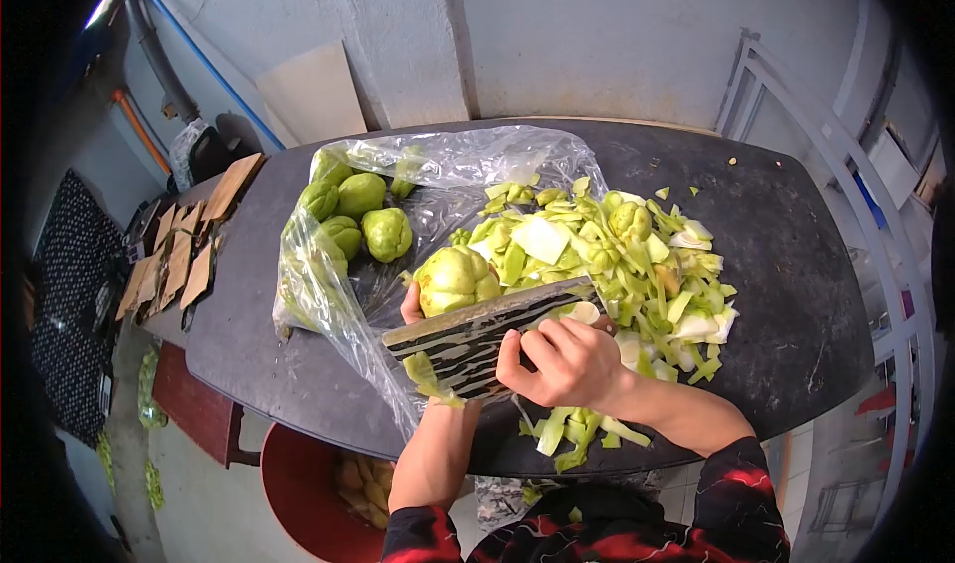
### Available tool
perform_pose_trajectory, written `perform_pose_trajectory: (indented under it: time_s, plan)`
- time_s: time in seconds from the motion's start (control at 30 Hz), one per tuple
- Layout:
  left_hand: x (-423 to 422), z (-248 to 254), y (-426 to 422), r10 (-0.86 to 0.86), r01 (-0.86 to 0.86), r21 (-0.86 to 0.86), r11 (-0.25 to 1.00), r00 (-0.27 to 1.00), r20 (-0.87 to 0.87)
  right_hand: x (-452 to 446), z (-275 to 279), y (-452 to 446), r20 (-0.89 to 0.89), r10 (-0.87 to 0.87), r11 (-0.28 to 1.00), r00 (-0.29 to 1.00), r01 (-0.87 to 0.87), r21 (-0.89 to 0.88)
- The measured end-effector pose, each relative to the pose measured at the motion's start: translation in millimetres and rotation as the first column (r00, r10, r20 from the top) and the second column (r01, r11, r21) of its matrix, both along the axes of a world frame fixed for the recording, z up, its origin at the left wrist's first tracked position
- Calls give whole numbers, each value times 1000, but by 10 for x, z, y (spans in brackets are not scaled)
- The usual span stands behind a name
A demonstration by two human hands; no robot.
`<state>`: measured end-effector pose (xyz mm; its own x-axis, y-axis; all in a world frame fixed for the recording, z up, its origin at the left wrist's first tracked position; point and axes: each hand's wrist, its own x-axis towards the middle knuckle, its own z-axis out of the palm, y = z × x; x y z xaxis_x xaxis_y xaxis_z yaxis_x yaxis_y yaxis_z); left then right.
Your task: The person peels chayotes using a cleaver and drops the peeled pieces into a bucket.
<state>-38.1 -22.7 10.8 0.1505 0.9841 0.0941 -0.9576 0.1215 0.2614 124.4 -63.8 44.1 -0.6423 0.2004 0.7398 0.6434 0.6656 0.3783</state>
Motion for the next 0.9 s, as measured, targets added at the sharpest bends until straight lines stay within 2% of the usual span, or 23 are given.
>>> perform_pose_trajectory:
  time_s: [0.13,0.2,0.23,0.33,0.37,0.4,0.47,0.5,0.53,0.6,0.7,0.83,0.9]
  plan:
    - [-7,-61,34,-25,24,30,999,1000,9,54,-17,43,3,-52,998,999,52,-20]
    - [21,-142,104,148,-157,-147,977,987,-69,145,-72,202,-35,-52,997,998,50,-61]
    - [37,-122,97,154,-167,-161,973,984,-90,157,-89,223,-32,-62,997,998,60,-53]
    - [31,-141,103,102,-103,-43,994,995,-22,163,-38,127,4,-81,996,997,82,-46]
    - [2,-183,119,92,-89,39,995,993,-79,180,0,106,-11,-56,997,998,55,-53]
    - [10,-158,148,88,-85,39,996,993,-79,234,-15,199,-12,-60,997,998,59,-53]
    - [30,-87,106,126,-124,-156,980,992,3,395,-181,459,-10,-159,971,987,154,-185]
    - [86,11,37,153,-163,-130,978,985,-84,456,-197,568,-61,-239,939,969,214,-270]
    - [136,98,-7,128,-138,-104,985,987,-99,531,-212,574,-69,-246,941,967,221,-255]
    - [169,44,52,172,-178,-134,975,984,-53,631,-169,546,-135,-252,941,958,210,-267]
    - [133,-26,78,128,-129,-150,980,992,-14,599,-120,355,-110,-275,912,955,223,-345]
    - [137,25,97,233,-242,-249,938,970,-66,591,-57,335,-151,-295,893,944,215,-396]
    - [103,29,94,206,-208,-229,951,978,-30,626,20,329,-198,-323,887,926,223,-404]
